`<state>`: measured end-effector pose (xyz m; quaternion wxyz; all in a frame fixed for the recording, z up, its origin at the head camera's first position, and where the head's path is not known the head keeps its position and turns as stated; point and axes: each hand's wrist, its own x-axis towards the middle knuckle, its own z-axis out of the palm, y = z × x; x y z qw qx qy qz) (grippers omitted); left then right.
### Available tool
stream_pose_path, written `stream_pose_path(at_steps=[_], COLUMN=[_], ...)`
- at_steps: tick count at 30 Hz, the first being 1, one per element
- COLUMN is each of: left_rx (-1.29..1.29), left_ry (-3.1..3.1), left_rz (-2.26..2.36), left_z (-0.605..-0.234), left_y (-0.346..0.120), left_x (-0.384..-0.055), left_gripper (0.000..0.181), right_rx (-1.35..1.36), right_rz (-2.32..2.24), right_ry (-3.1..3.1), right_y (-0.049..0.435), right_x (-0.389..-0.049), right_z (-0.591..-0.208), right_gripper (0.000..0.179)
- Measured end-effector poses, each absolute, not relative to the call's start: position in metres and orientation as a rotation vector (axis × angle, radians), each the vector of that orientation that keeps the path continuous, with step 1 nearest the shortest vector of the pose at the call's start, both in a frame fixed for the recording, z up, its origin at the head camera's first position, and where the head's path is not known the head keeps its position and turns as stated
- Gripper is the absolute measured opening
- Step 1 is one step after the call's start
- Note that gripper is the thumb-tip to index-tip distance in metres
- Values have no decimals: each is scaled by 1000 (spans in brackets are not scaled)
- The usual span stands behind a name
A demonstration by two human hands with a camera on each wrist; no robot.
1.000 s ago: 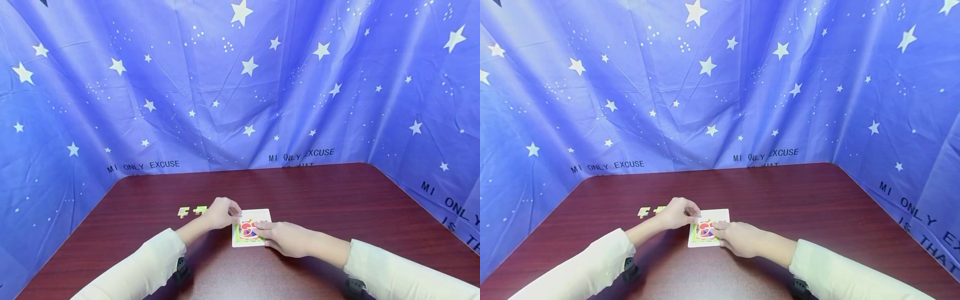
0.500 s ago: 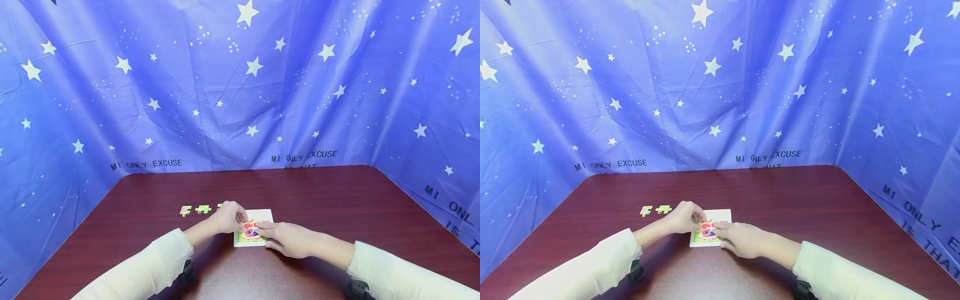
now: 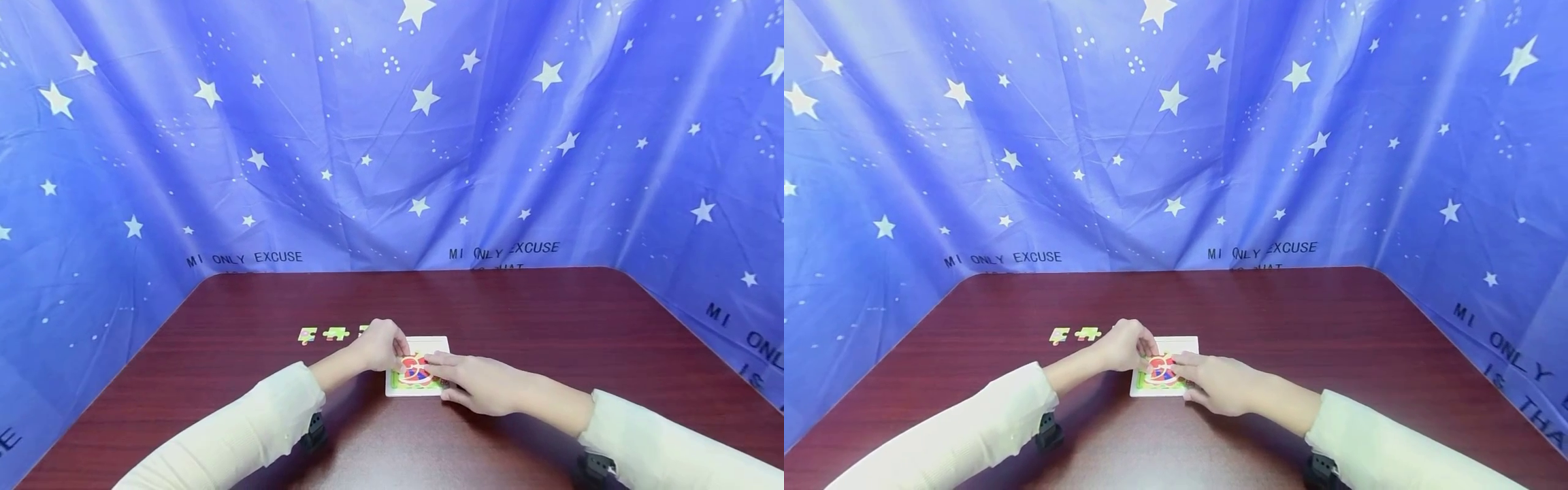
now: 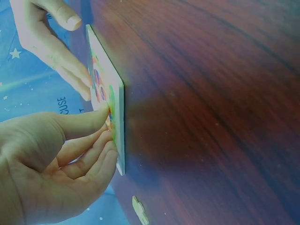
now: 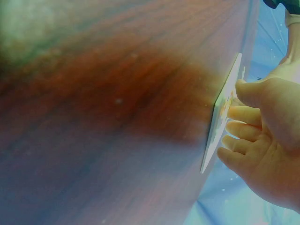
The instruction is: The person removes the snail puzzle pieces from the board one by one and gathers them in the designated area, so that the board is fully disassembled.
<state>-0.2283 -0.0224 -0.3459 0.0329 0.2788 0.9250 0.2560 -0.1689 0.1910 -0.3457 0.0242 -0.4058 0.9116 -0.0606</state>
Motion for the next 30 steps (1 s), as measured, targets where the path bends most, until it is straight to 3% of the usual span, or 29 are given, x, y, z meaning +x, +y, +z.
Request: stream_pose_path(at_steps=[30], left_rx=[759], left_ry=[2832], left_rz=[629], left_z=[-339], left_y=[-14], left_x=[-231], left_gripper=[22], right_rx=[-1415], right_rz=[-321], right_ry=[2714], right_y=[186], right_x=[-176], right_z=[-358], right_gripper=[47])
